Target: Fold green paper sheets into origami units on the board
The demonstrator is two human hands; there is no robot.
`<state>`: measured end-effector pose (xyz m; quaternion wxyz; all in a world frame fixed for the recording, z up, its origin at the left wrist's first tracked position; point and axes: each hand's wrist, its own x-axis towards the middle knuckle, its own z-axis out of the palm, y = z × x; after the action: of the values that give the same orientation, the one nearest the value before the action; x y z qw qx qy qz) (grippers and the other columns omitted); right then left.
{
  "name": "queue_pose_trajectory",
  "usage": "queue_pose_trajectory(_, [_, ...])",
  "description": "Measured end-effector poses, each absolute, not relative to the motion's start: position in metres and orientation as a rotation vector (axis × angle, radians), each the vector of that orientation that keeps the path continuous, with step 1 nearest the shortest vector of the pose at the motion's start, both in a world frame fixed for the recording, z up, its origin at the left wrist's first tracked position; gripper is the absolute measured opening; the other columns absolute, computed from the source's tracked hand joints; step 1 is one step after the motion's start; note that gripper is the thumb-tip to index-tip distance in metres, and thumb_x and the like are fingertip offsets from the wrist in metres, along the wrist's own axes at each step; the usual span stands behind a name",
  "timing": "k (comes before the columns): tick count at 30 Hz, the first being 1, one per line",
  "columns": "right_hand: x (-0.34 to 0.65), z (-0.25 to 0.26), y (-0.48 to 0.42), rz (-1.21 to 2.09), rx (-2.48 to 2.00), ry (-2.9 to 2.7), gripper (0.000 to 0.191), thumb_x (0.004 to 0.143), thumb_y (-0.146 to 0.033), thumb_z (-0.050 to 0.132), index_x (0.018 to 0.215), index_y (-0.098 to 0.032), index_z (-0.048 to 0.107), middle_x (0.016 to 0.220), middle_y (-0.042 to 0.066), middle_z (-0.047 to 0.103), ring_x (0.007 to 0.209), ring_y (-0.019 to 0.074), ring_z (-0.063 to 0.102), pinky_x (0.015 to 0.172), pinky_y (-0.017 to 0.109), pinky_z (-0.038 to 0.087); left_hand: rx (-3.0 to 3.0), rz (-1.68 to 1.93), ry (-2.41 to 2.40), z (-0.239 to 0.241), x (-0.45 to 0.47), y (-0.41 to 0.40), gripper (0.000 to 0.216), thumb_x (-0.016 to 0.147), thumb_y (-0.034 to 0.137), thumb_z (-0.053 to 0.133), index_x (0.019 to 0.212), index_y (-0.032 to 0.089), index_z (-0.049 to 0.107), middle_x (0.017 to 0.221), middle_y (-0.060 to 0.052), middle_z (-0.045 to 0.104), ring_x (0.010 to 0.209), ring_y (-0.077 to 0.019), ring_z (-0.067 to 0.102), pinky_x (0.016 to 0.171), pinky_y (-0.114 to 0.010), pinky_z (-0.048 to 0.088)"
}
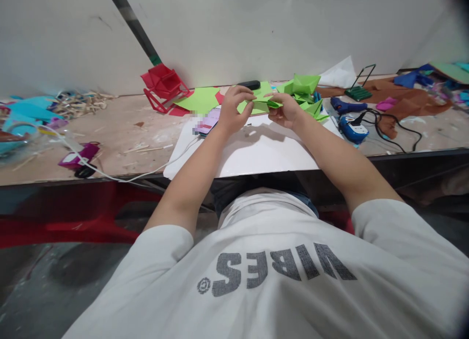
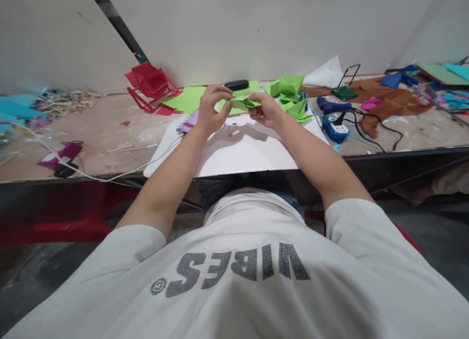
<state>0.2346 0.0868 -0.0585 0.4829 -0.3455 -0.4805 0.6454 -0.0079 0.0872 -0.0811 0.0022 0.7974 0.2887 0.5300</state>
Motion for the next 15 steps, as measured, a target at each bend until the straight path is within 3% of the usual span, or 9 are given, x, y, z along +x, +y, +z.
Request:
queue_pose_trajectory(4, [0.229, -0.048, 0.075, 1.699, -0.868, -1.161, 0.051, 0.109, -0.068, 0.078, 0.087, -0.024, 0.063, 0.069, -0.001, 0.063, 0.053, 0.011, 0.049, 0.047, 0.025, 0.041, 2.504, 1.658, 0.942, -0.087, -0.012, 0.097, 0.059, 0.111, 0.087, 0.059, 0.12, 0.032, 0.08, 0.125, -0.015, 0.086, 0.123, -0.0381, 0.08, 0.119, -0.065, 0.062])
queue_pose_trajectory(9, [0.222, -0.05, 0.067, 1.386, -0.798, -1.297, 0.079, 0.1, -0.106, 0.062, 0.092, -0.027, 0.063, 0.074, 0.0, 0.062, 0.055, 0.0138, 0.048, 0.043, 0.027, 0.037, 2.337, 1.737, 0.954, -0.091, -0.018, 0.104, 0.067, 0.112, 0.092, 0.055, 0.134, 0.032, 0.075, 0.106, -0.01, 0.081, 0.102, -0.031, 0.082, 0.103, -0.054, 0.067])
queue_pose_trajectory(12, [0.223, -0.057, 0.068, 1.157, -0.662, -1.353, 0.08, 0.094, -0.108, 0.066, 0.1, -0.029, 0.063, 0.089, 0.002, 0.071, 0.064, 0.0144, 0.058, 0.048, 0.027, 0.044, 2.292, 1.774, 0.917, -0.094, -0.017, 0.105, 0.067, 0.111, 0.092, 0.057, 0.131, 0.031, 0.075, 0.096, -0.006, 0.076, 0.09, -0.0263, 0.078, 0.094, -0.049, 0.068])
queue_pose_trajectory(15, [0.225, -0.063, 0.074, 1.022, -0.715, -1.412, 0.078, 0.079, -0.095, 0.094, 0.112, -0.032, 0.062, 0.106, 0.002, 0.078, 0.071, 0.0162, 0.066, 0.055, 0.029, 0.055, 2.253, 1.782, 0.873, -0.098, -0.012, 0.107, 0.071, 0.108, 0.096, 0.058, 0.126, 0.029, 0.074, 0.095, -0.006, 0.072, 0.085, -0.0237, 0.075, 0.09, -0.048, 0.067])
